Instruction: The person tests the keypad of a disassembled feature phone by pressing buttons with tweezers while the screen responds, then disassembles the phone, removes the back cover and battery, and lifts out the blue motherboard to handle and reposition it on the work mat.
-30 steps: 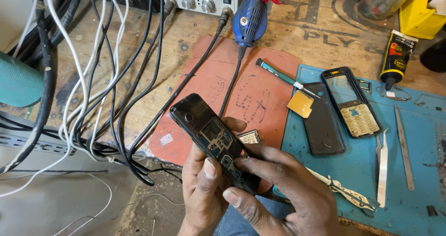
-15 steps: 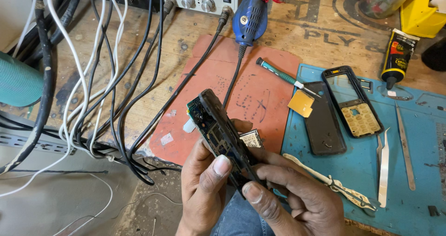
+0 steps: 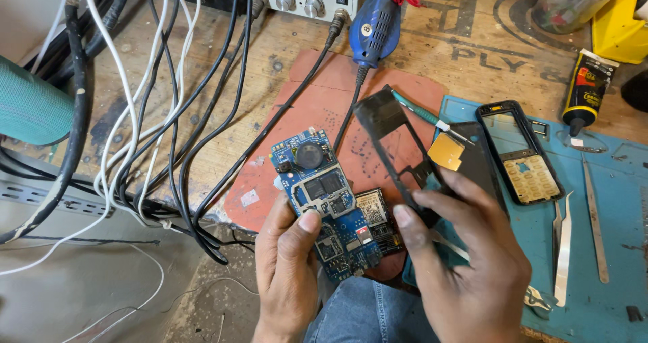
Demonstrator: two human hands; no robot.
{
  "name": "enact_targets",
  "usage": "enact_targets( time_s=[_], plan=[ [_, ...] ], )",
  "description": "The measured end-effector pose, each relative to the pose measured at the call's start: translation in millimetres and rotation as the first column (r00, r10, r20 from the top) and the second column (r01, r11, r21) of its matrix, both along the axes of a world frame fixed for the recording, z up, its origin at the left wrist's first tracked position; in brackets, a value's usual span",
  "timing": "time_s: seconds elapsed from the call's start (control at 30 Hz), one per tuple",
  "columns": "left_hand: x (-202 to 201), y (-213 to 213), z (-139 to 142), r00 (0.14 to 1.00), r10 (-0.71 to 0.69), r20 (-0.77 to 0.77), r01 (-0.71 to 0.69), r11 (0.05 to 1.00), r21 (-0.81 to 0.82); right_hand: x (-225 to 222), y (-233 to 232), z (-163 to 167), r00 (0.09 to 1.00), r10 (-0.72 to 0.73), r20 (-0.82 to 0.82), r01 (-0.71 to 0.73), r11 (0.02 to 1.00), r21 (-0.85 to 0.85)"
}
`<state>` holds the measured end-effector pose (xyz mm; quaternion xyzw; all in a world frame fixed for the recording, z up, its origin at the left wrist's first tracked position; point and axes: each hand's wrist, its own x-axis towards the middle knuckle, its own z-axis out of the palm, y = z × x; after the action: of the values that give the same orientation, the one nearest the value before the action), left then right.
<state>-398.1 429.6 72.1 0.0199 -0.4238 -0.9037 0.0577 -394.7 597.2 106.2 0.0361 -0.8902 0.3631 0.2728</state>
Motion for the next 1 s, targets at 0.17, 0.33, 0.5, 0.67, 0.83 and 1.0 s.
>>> enact_targets(
  time_s=[0.17, 0.33, 0.5, 0.67, 0.83, 1.0],
  plan=[
    [-4.6, -3.1, 2.7, 0.999, 0.025, -0.033, -0.023, 0.999, 0.042, -20.2, -15.2, 8.9, 1.0, 0.013, 0.027, -0.019, 0.968, 0.25],
    [-9.6, -38.5, 7.3, 0.98, 0.198, -0.021, -0.198, 0.98, -0.002, -16.6, -13.9, 17.8, 0.995, -0.057, -0.084, 0.072, 0.979, 0.193],
    [-3.9, -94.2, 12.2, 0.876, 0.445, -0.188, -0.453, 0.891, 0.0, 2.2, 8.6, 15.1, 0.982, -0.166, 0.087, 0.158, 0.983, 0.097],
    [-0.8, -98.3, 5.3, 0.889, 0.427, -0.168, -0.432, 0.902, 0.005, 3.8, 12.3, 7.9, 0.994, -0.087, 0.069, 0.067, 0.965, 0.253],
    [2.5, -49.4, -4.8, 0.987, 0.144, 0.067, -0.143, 0.989, -0.022, -7.7, 19.5, 17.6, 0.978, -0.172, 0.115, 0.155, 0.977, 0.145],
    [5.1, -15.5, 7.2, 0.987, -0.134, 0.085, 0.139, 0.989, -0.052, -0.7, 10.1, 21.9, 0.933, 0.03, 0.36, 0.103, 0.933, -0.344]
  ],
)
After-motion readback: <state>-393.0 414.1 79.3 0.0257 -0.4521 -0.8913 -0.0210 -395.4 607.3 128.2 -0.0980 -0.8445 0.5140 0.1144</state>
